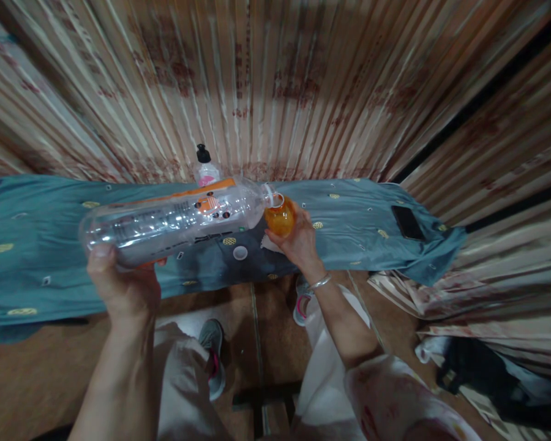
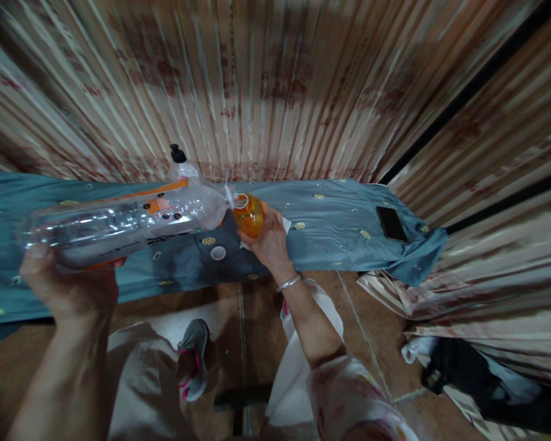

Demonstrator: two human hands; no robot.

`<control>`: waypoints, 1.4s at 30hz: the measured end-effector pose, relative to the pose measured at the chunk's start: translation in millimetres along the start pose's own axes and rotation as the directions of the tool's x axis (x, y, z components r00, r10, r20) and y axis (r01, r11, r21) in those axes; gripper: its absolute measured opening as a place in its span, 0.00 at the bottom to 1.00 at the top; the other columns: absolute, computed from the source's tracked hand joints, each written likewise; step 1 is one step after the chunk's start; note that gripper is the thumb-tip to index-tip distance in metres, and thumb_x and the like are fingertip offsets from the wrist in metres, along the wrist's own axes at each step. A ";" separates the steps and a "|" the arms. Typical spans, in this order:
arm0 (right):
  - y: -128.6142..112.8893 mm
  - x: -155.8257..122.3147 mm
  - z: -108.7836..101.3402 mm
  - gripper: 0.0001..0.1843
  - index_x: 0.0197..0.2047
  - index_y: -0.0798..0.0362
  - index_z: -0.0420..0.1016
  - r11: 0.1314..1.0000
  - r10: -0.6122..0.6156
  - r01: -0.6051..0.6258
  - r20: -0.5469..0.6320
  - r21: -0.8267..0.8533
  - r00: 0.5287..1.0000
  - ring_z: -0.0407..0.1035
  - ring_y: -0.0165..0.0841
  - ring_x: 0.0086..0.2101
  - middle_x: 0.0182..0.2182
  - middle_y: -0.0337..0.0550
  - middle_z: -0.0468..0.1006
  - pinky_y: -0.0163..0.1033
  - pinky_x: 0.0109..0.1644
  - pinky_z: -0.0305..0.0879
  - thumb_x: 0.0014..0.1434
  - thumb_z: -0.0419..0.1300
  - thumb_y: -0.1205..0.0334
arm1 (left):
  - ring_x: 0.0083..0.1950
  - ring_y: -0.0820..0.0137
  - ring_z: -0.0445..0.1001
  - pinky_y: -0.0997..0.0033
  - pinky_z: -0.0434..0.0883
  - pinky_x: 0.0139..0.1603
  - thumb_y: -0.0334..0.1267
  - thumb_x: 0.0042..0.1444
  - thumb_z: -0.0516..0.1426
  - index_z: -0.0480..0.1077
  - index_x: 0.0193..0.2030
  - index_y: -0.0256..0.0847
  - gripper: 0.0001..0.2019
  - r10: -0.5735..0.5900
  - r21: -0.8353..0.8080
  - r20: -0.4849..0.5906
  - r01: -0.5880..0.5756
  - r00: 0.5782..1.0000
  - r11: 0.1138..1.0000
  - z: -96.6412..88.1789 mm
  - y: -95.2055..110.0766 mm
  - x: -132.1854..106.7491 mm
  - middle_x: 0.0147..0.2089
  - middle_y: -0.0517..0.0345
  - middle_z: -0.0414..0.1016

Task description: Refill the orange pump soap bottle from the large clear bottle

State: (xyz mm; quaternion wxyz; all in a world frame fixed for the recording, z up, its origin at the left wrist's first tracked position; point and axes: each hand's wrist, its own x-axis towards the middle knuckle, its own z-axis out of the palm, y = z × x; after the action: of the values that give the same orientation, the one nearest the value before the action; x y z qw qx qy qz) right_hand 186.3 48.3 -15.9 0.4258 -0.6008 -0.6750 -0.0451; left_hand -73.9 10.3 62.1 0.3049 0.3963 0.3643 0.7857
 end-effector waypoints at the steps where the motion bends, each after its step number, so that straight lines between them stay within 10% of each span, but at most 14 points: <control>1: -0.1 0.0 0.0 0.46 0.65 0.55 0.55 1.000 0.002 -0.002 -0.003 -0.003 1.000 0.69 0.47 0.55 0.54 0.56 0.74 0.56 0.61 0.67 0.48 0.73 0.55 | 0.26 0.72 0.63 0.77 0.56 0.14 0.52 0.40 0.60 0.73 0.40 0.42 0.22 -0.002 -0.003 0.001 0.002 1.000 1.000 -0.7 -0.3 0.0 0.33 0.57 0.67; 42: 0.6 -0.7 0.1 0.45 0.64 0.56 0.55 1.000 -0.017 0.017 -0.005 0.003 1.000 0.69 0.47 0.54 0.56 0.58 0.72 0.56 0.62 0.65 0.50 0.71 0.54 | 0.26 0.74 0.61 0.77 0.56 0.17 0.55 0.41 0.59 0.70 0.42 0.43 0.24 -0.002 -0.003 0.022 0.002 1.000 1.000 -1.9 -1.1 -0.8 0.37 0.55 0.69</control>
State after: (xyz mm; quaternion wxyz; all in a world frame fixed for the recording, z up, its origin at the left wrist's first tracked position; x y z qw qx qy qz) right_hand 186.7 48.0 -16.8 0.4280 -0.5943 -0.6791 -0.0495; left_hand -74.9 9.7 60.1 0.3101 0.4040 0.3603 0.7815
